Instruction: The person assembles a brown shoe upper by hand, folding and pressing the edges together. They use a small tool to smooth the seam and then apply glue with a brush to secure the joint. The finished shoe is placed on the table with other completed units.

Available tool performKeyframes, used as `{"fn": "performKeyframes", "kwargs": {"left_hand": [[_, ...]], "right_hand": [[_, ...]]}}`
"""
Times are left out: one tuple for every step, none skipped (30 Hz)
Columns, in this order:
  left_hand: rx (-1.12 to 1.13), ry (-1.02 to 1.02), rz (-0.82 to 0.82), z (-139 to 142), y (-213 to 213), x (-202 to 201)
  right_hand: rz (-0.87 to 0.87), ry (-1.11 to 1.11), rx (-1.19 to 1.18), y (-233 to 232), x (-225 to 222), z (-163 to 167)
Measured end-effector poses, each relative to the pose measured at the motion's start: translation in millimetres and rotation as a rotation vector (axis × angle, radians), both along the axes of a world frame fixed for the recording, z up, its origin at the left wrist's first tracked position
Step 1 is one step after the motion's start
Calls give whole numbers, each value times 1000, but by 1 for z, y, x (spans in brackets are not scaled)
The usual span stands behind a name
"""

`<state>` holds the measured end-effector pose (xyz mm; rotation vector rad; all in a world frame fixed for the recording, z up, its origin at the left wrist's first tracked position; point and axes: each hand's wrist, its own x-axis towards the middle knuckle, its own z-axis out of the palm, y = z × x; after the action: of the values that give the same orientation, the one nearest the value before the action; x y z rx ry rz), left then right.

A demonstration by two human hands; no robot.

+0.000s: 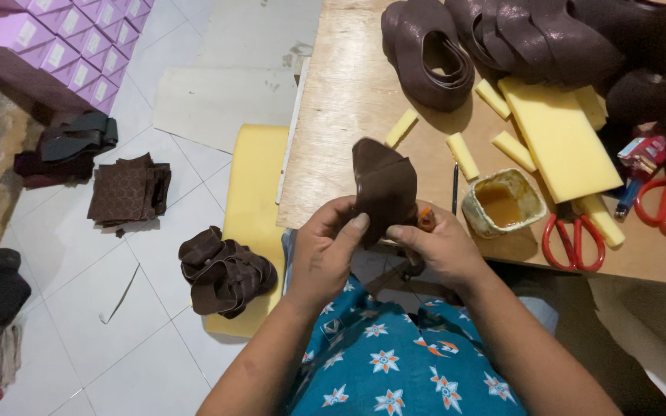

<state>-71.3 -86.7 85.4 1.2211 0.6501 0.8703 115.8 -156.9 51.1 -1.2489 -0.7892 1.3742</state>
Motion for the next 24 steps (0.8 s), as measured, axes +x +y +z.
{"fn": "performKeyframes", "kwargs": {"left_hand": [[-48, 4, -7, 0, 1, -1], [-96, 9, -11, 0, 1, -1], [-132, 1, 0, 0, 2, -1], [-169, -6, 11, 0, 3, -1], [-206, -12, 21, 0, 4, 0], [-233, -48, 41, 0, 5, 0], [-260, -83, 60, 0, 7, 2], [-287, -118, 80, 1, 8, 3], [-297, -131, 107, 1, 9, 4], [-307, -144, 135, 2, 9, 5], [-317, -158, 164, 3, 9, 5], [-272, -150, 159, 4, 9, 5], [-228, -141, 157, 6, 7, 3], [-183, -132, 155, 7, 6, 2], [-143, -135, 145, 9, 4, 1], [-103, -137, 134, 11, 1, -1], [-64, -139, 123, 12, 0, -2], [-72, -115, 128, 13, 1, -3], [-80, -91, 133, 14, 2, -4], [-86, -68, 139, 14, 4, -4], [-136, -68, 133, 13, 7, -4], [-185, -68, 126, 12, 10, -3], [-235, -67, 118, 10, 12, -3], [-205, -37, 115, 7, 13, -1]], "right_hand": [[-2, 3, 4, -1, 0, -1], [-2, 6, 9, -1, -1, -2], [-2, 10, 13, -2, -2, -4], [-25, 34, 15, -4, -3, -6], [-50, 58, 18, -5, -5, -7], [-76, 81, 22, -5, -6, -8], [-110, 70, 34, -5, -7, -9], [-145, 59, 47, -4, -7, -10], [-181, 47, 60, -4, -7, -10], [-187, 110, 43, -3, -6, -10], [-193, 174, 26, -3, -5, -10], [-197, 237, 10, -3, -3, -10], [-189, 292, -4, -3, -2, -10], [-181, 347, -19, -4, -1, -9], [-173, 403, -34, -5, 0, -8], [-156, 323, 17, -8, 1, -7], [-139, 242, 66, -10, 1, -4], [-122, 161, 117, -12, 1, -1], [-128, 35, 117, -13, 1, 2], [-134, -90, 119, -13, 0, 6], [-139, -216, 120, -12, -2, 10], [-154, -311, 165, -11, -5, 15], [-170, -405, 208, -12, -9, 19], [-188, -499, 249, -12, -13, 23]]}}
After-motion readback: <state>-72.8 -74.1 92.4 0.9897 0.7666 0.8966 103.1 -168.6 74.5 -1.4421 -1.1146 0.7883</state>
